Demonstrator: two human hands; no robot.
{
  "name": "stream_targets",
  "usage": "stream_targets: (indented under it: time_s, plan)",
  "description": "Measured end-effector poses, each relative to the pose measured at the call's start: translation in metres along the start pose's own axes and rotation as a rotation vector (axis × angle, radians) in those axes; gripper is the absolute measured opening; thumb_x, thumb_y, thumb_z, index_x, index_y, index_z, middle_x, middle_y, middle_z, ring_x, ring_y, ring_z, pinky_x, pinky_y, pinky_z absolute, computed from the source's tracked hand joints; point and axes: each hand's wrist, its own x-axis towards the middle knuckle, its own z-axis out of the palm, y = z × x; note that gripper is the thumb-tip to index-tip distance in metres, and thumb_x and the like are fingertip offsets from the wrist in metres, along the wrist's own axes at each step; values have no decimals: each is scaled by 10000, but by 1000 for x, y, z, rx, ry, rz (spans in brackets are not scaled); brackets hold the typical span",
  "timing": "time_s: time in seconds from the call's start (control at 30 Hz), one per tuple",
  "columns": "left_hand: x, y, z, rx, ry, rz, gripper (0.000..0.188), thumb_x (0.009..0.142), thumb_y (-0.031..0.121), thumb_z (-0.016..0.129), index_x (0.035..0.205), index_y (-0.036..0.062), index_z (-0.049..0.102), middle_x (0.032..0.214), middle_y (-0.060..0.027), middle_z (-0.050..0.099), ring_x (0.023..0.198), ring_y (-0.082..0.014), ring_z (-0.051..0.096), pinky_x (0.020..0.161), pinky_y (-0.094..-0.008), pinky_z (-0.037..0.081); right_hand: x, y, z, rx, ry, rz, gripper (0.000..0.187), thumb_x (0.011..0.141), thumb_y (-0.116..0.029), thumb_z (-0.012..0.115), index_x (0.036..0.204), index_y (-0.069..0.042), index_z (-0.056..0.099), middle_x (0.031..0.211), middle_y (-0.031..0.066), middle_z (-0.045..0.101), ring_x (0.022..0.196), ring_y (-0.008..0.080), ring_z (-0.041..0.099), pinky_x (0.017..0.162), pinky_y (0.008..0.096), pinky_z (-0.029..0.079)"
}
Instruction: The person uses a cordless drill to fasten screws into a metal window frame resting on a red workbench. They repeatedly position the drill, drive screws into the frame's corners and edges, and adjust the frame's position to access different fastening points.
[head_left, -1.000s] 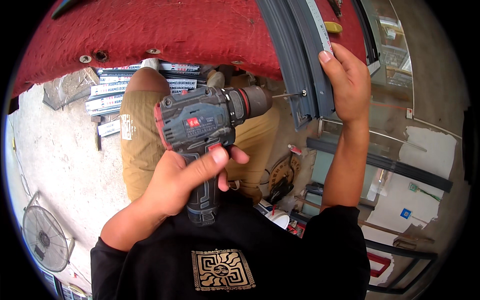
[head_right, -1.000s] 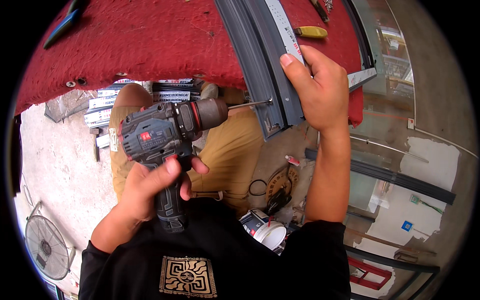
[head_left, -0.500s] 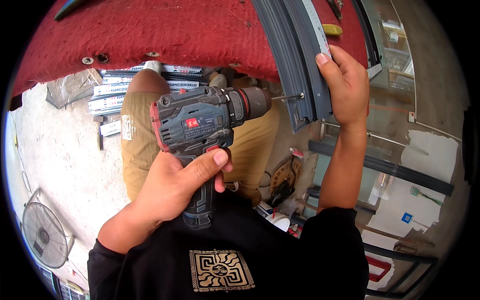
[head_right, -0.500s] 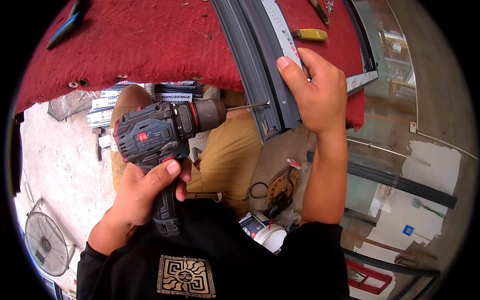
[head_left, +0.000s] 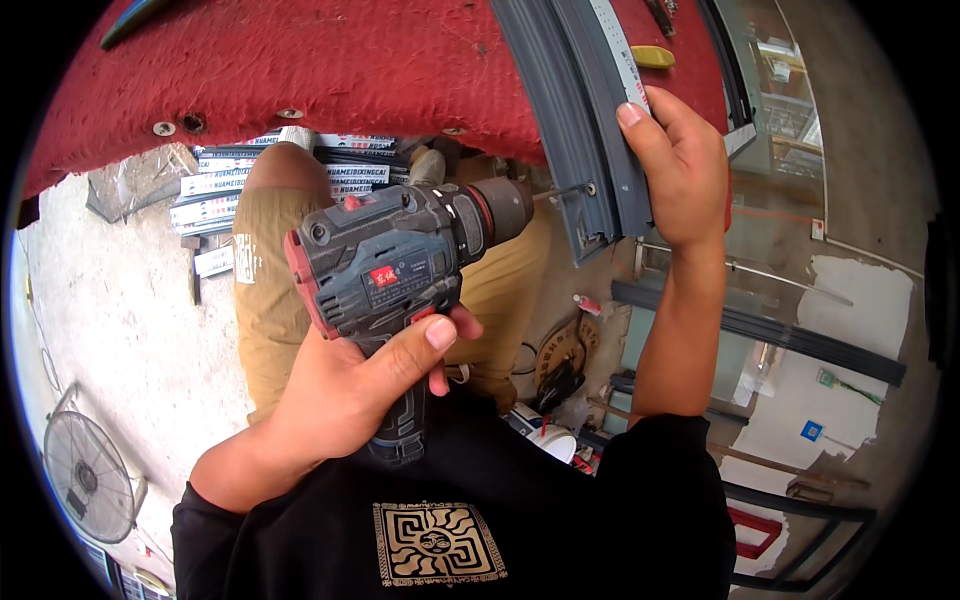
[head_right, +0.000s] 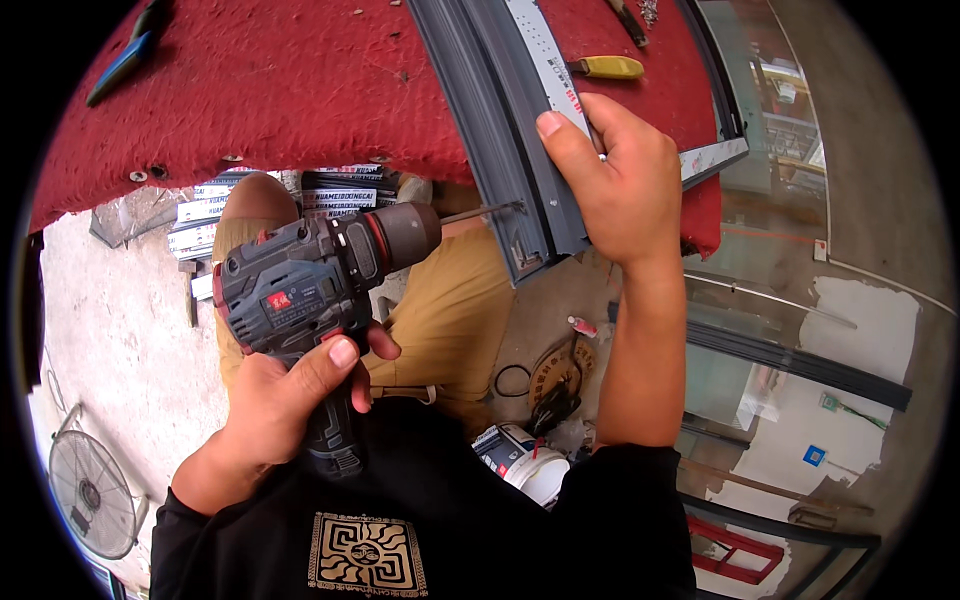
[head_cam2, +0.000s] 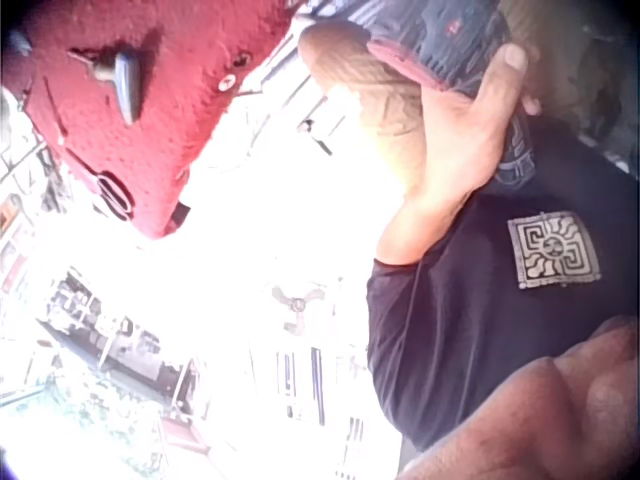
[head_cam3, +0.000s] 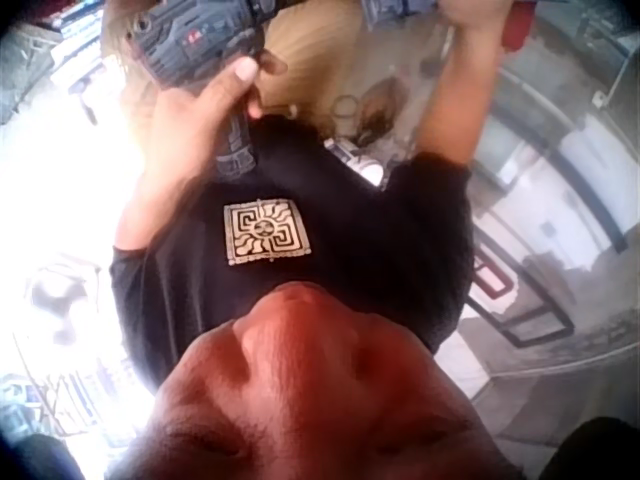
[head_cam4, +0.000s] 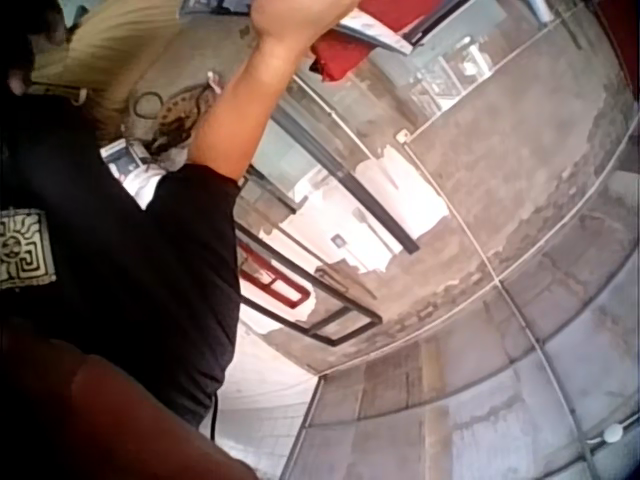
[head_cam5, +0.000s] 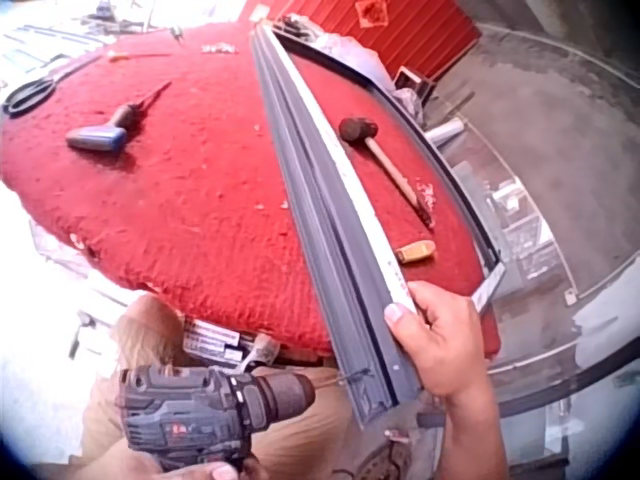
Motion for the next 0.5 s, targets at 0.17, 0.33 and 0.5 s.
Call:
stream_targets:
  time_s: [0.17, 0.33, 0.5]
  plan:
    - [3, -10, -8, -43, -29, -36, 290, 1075, 121, 687, 1319, -15, 609, 1158, -118, 753, 778, -119, 660, 723, -288, 583, -1, 2, -1, -1, -12, 8, 379, 1003, -361, 720, 958, 15, 725, 630, 59, 560, 592, 103, 481, 560, 335, 411]
    - [2, -17, -6, -58, -13, -27, 280, 1042, 59, 714, 1297, -9, 622, 1125, -102, 748, 790, -119, 666, 715, -288, 590, 1, 1, -1, -2, -17, -5, 375, 1002, -360, 722, 965, 13, 729, 635, 63, 568, 593, 108, 487, 561, 336, 413]
    - [3, -24, -7, -46, -17, 11, 333, 1006, 79, 725, 1313, 2, 621, 1103, -99, 719, 814, -173, 684, 742, -299, 579, 0, 0, 0, -30, -18, -20, 369, 1004, -353, 722, 974, 15, 732, 636, 64, 573, 595, 107, 496, 564, 334, 418]
